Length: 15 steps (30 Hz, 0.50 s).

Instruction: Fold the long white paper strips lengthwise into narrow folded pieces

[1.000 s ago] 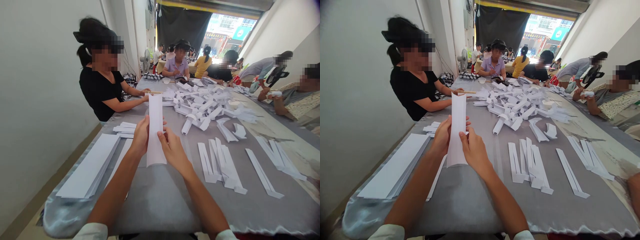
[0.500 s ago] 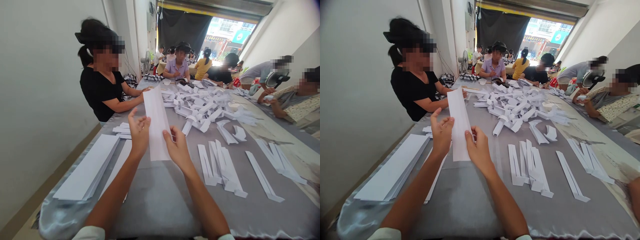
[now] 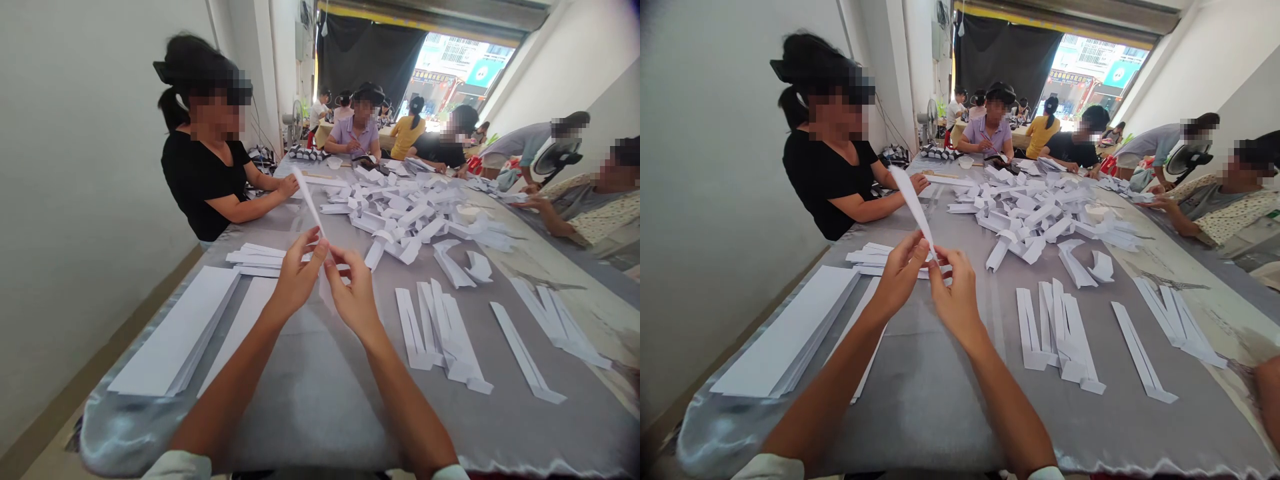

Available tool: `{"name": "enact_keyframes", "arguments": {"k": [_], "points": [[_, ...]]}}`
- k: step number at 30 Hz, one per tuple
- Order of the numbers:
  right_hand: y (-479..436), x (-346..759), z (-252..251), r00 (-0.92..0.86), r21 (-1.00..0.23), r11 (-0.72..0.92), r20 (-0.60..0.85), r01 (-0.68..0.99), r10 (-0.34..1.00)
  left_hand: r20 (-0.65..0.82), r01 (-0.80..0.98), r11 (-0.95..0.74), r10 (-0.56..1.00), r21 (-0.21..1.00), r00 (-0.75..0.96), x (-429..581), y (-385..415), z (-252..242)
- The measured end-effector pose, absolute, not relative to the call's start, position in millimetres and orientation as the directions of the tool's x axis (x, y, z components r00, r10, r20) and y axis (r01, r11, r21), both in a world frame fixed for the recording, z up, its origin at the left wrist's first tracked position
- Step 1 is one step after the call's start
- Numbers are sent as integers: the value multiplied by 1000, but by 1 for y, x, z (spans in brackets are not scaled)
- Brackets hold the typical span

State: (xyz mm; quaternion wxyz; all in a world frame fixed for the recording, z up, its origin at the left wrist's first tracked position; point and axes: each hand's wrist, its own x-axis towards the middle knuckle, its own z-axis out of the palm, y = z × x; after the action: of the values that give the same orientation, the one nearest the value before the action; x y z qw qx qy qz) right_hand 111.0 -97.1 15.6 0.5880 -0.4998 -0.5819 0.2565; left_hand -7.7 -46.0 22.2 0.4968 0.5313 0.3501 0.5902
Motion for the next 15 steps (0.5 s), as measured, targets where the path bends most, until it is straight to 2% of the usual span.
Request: {"name": "enact_keyframes", "arguments": {"k": [5, 8, 12, 14, 15], "points": [[-102, 102, 18, 81, -847, 410, 460, 339, 884, 183, -352, -124, 973, 928, 139, -11, -41, 23], [-120, 102, 23, -38, -836, 406, 423, 368, 905, 106, -422, 5, 966, 906, 237, -15, -40, 29], [-187, 103, 36, -140, -841, 335, 305, 425, 942, 15, -506, 187, 930, 842, 368, -22, -45, 40], [-236, 100, 40, -261, -812, 251, 127, 527, 957, 20, -543, 239, 904, 805, 428, -24, -46, 44], [-261, 98, 40, -275, -806, 227, 83, 547, 958, 32, -555, 255, 890, 792, 454, -25, -46, 45]]}}
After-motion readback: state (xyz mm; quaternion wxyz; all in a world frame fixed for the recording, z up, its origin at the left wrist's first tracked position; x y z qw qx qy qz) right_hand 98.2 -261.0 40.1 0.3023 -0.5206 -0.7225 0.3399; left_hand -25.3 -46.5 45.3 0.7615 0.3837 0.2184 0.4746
